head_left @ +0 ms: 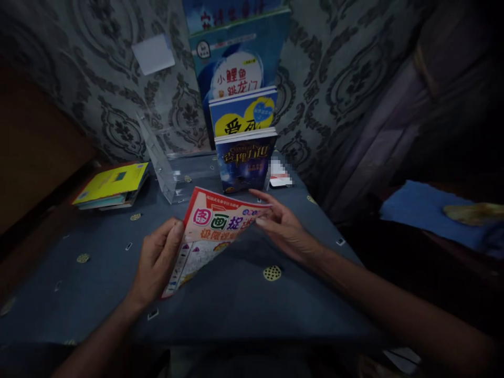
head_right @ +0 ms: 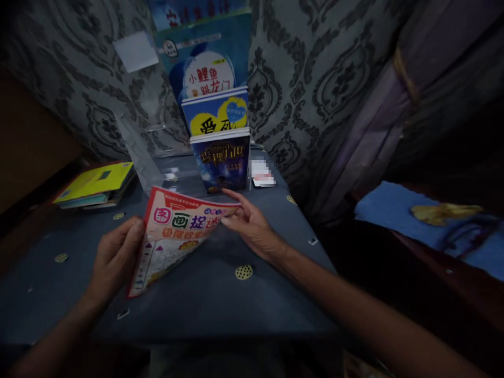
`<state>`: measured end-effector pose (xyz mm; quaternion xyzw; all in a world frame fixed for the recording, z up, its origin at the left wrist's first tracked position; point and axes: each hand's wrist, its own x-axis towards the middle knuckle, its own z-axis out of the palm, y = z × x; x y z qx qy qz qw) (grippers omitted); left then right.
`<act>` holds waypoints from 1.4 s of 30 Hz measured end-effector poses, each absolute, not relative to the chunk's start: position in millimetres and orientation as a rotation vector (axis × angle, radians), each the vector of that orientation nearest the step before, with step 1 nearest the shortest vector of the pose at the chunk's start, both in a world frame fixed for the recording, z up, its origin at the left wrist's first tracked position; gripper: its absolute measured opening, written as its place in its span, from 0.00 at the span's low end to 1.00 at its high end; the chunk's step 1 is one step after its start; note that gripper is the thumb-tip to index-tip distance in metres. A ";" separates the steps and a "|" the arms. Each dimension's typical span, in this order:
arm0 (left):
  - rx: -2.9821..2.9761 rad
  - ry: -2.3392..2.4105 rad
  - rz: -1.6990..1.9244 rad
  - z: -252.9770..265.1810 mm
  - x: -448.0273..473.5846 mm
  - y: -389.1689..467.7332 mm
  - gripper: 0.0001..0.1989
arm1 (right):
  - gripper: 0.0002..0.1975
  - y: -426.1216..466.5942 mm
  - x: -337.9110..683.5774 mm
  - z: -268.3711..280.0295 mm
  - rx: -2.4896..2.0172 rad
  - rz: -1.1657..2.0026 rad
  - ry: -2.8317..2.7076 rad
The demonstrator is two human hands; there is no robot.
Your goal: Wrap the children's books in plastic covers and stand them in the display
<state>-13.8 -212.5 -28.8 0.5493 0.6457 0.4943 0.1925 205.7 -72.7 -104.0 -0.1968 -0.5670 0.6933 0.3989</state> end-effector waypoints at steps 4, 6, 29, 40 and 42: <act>1.095 1.589 1.649 -36.3 -19.4 -207.1 0.23 | 0.27 -90.8 184.9 -103.9 -0.472 1.822 -1.487; 0.888 1.467 1.723 -42.5 -20.7 -202.0 0.22 | 0.25 -97.3 179.8 -104.7 -0.506 1.829 -1.541; 1.526 2.121 0.702 -101.5 -84.9 -175.4 0.09 | 0.21 -85.7 177.1 -130.0 -1.159 1.586 -1.967; 2.266 2.039 0.604 -132.1 -97.4 -165.1 0.11 | 0.19 -75.7 147.5 -109.9 -0.893 0.553 -2.543; 2.257 2.007 0.639 -136.2 -99.7 -166.3 0.12 | 0.22 -79.1 118.3 -112.4 -0.550 0.642 -2.567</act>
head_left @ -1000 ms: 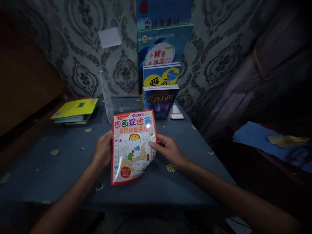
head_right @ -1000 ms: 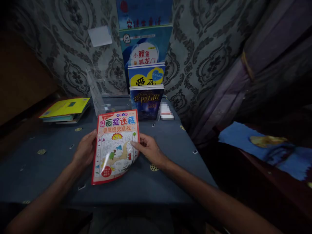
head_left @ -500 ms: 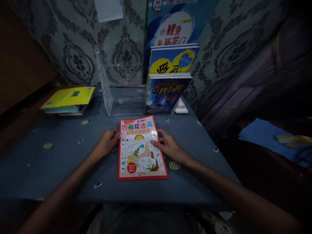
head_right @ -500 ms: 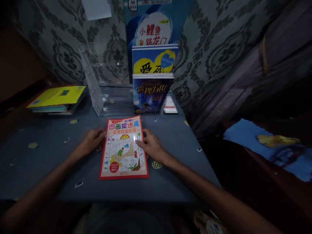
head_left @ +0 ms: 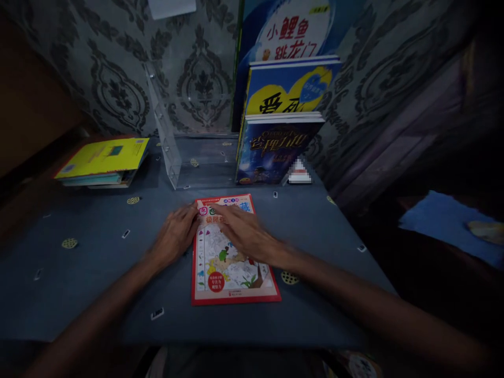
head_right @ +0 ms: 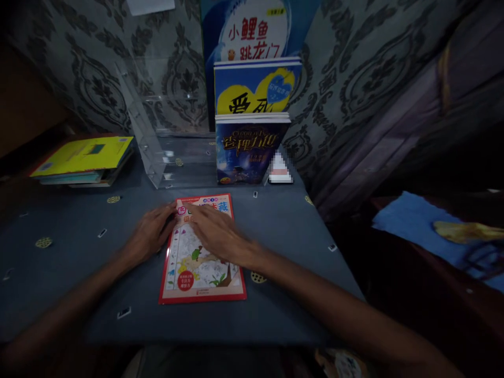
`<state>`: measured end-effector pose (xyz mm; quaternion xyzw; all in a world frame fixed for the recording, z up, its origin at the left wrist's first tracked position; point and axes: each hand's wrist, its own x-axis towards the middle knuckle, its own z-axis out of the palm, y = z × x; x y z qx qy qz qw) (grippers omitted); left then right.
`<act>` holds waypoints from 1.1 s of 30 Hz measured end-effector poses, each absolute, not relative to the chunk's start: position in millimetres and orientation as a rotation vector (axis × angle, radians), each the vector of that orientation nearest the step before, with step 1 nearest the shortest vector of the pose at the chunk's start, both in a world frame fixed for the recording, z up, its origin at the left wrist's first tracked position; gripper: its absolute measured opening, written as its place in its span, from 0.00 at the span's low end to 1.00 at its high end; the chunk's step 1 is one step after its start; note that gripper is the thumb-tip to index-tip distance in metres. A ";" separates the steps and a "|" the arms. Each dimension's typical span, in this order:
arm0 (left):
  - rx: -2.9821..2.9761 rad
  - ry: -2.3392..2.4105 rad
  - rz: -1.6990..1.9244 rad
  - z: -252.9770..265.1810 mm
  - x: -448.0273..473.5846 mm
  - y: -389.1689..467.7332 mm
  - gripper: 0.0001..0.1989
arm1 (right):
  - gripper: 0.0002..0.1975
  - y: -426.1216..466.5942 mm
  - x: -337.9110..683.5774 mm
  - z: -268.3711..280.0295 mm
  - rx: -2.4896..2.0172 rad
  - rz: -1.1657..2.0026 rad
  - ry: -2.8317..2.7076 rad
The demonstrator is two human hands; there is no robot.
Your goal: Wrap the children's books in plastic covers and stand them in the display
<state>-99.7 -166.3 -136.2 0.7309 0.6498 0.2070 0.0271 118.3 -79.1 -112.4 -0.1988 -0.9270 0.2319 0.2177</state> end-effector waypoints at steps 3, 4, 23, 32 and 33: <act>2.257 1.971 0.670 -139.5 -101.9 -168.5 0.12 | 0.25 -78.5 79.5 -120.7 -0.334 0.745 -2.636; 2.269 1.954 0.692 -140.6 -102.8 -168.9 0.12 | 0.26 -76.7 70.8 -124.3 -0.334 0.764 -2.655; 2.363 2.000 0.760 -149.9 -104.5 -169.1 0.20 | 0.28 -27.1 150.8 -156.3 -0.675 0.710 -2.621; 2.430 2.001 0.673 -141.2 -104.2 -163.3 0.20 | 0.25 -2.3 170.9 -154.3 -0.644 0.868 -2.447; 2.437 1.989 0.647 -139.7 -100.9 -160.1 0.20 | 0.25 -0.7 170.6 -155.0 -0.630 0.872 -2.440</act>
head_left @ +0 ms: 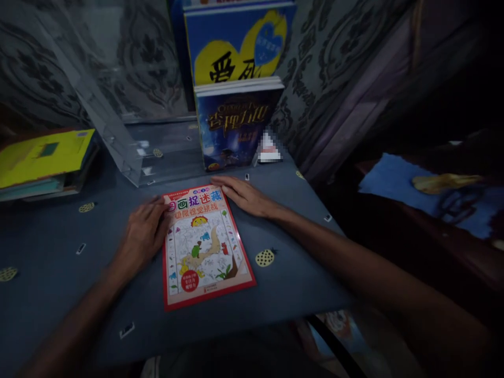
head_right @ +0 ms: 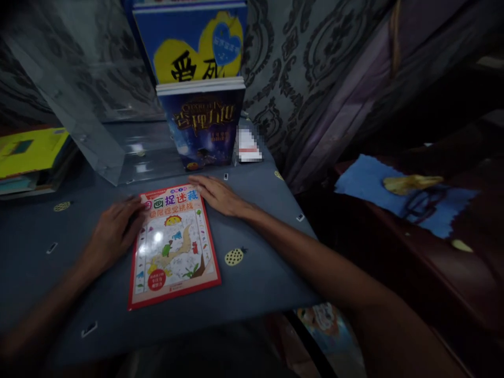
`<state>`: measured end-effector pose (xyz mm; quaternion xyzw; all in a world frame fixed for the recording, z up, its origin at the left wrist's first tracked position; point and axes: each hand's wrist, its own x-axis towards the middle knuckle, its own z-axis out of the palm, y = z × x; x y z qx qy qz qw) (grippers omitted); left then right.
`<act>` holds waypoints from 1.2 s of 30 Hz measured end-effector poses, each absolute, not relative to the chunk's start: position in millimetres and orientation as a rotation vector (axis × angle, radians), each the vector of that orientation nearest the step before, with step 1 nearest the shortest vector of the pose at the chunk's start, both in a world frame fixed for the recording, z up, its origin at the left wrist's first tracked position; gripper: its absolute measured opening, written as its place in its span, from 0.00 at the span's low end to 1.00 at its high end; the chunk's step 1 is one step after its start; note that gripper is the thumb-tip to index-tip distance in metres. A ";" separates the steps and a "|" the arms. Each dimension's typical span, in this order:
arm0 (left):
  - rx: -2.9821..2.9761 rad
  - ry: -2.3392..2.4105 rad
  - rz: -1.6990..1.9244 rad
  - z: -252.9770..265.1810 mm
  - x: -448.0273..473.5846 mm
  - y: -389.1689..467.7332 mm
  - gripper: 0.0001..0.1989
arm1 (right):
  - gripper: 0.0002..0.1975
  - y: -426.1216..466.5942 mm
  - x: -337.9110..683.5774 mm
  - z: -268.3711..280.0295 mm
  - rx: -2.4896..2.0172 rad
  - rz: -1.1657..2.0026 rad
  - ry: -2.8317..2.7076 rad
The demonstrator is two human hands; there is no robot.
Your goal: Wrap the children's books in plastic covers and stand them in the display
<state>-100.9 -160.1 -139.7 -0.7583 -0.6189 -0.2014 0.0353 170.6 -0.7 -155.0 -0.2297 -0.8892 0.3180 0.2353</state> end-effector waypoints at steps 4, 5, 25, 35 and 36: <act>-2.482 -1.886 -0.520 -137.0 -79.9 -142.6 0.25 | 0.24 1.6 169.8 -160.8 -0.600 0.810 -2.483; -2.532 -1.868 -0.503 -136.7 -73.6 -138.1 0.26 | 0.24 1.3 169.7 -162.0 -0.599 0.794 -2.504; -3.196 -1.155 -0.347 -125.5 6.6 -207.4 0.21 | 0.28 -11.1 168.7 -159.0 -0.609 0.687 -2.615; -2.817 -1.699 -0.761 -126.4 -53.4 -171.7 0.19 | 0.26 -16.0 168.9 -159.7 -0.617 0.609 -2.604; -2.684 -1.798 -0.761 -129.8 -66.1 -163.8 0.19 | 0.25 -18.8 167.3 -158.1 -0.615 0.598 -2.597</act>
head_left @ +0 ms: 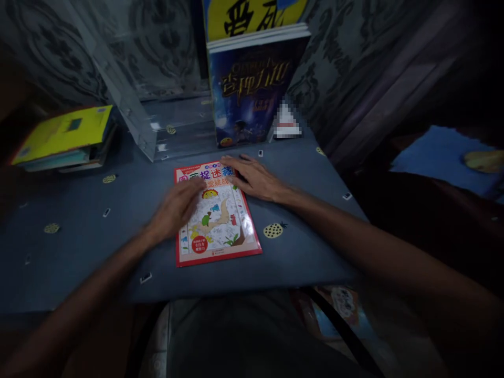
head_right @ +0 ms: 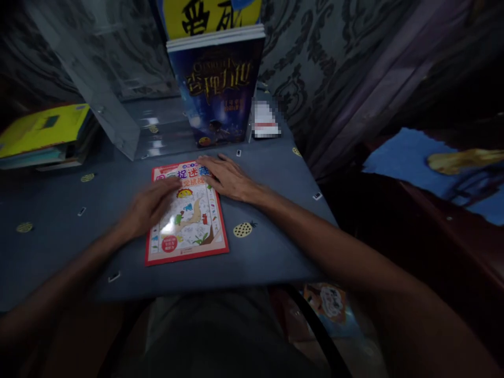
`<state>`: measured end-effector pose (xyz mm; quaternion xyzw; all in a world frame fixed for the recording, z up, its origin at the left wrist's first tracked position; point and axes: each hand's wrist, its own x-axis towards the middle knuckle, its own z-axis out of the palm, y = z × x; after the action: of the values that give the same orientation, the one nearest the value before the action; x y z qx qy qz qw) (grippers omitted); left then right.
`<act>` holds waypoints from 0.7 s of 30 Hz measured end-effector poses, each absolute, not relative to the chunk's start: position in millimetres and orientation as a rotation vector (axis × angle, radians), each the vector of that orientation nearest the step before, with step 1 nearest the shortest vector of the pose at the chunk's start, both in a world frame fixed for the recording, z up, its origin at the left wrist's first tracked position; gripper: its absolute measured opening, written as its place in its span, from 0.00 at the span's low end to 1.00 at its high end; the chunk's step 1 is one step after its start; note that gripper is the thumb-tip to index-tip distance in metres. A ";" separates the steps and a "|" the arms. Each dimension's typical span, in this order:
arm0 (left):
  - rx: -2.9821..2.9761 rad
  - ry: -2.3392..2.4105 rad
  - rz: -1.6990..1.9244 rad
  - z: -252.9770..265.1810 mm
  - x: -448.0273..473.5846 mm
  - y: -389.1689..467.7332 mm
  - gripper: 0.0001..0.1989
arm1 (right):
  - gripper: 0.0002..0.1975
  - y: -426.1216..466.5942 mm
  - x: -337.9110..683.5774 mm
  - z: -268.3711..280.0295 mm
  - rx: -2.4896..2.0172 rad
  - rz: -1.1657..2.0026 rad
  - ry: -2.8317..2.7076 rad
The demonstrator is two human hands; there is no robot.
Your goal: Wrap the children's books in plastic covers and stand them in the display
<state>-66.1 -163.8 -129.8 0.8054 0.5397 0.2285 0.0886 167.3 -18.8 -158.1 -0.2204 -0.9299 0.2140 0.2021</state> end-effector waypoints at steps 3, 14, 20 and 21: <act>2.335 1.859 0.630 -140.4 -95.9 -145.5 0.22 | 0.23 -41.8 154.8 -148.7 -0.532 0.549 -2.595; 2.361 1.930 0.469 -141.8 -99.6 -144.5 0.24 | 0.25 -175.7 123.4 -135.0 0.345 0.542 -2.870; 2.392 1.934 0.472 -145.8 -102.1 -143.5 0.24 | 0.29 -167.6 168.0 -128.3 0.086 0.808 -2.850; 2.395 1.938 0.480 -146.7 -102.3 -143.4 0.24 | 0.31 -165.5 176.2 -126.0 0.026 0.846 -2.852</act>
<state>-102.3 -143.4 -146.7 0.7680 0.6216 0.1539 0.0118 176.2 -165.5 -126.0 0.0086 -0.9553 0.2834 0.0831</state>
